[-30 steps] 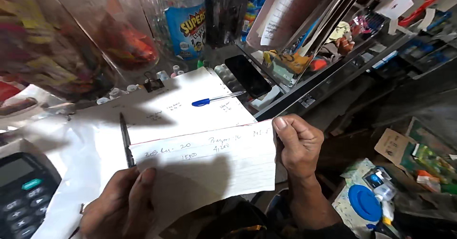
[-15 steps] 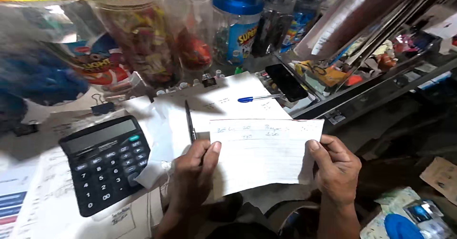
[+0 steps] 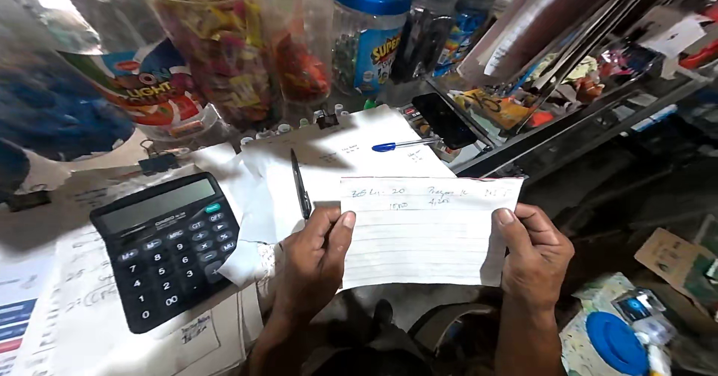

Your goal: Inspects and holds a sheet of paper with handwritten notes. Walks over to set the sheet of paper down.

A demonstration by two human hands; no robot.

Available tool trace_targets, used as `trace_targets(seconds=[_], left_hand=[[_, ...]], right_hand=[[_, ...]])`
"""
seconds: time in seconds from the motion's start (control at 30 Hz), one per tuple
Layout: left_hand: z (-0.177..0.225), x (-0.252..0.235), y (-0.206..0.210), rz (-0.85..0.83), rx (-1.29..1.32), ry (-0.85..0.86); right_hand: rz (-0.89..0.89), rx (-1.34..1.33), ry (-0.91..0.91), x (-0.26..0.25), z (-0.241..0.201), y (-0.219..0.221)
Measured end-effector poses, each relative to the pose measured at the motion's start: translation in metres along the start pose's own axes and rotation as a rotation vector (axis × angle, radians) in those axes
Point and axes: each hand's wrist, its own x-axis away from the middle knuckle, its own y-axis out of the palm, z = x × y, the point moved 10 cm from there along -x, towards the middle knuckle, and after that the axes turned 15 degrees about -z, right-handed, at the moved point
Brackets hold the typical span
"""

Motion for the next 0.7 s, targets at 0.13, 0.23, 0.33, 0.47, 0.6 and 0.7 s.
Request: trace_targets(seconds=[0.13, 0.23, 0.33, 0.47, 0.6, 0.7], left_hand=[[-0.002, 0.002, 0.000, -0.006, -0.019, 0.014], [-0.002, 0.001, -0.002, -0.007, -0.032, 0.013], [-0.003, 0.002, -0.003, 0.006, -0.043, -0.004], [-0.004, 0.001, -0.003, 0.015, -0.053, -0.015], [-0.004, 0.002, -0.003, 0.037, -0.078, -0.044], [-0.002, 0.001, -0.004, 0.044, -0.109, -0.051]], right_hand=[[-0.004, -0.022, 0.018, 0.002, 0.001, -0.001], [-0.009, -0.049, 0.025, -0.002, 0.002, 0.000], [-0.019, -0.045, 0.020, -0.005, 0.001, 0.000], [-0.027, -0.035, 0.014, -0.009, 0.003, -0.003], [-0.037, -0.038, 0.022, -0.013, 0.007, -0.002], [-0.048, -0.045, 0.020, -0.017, 0.009, -0.001]])
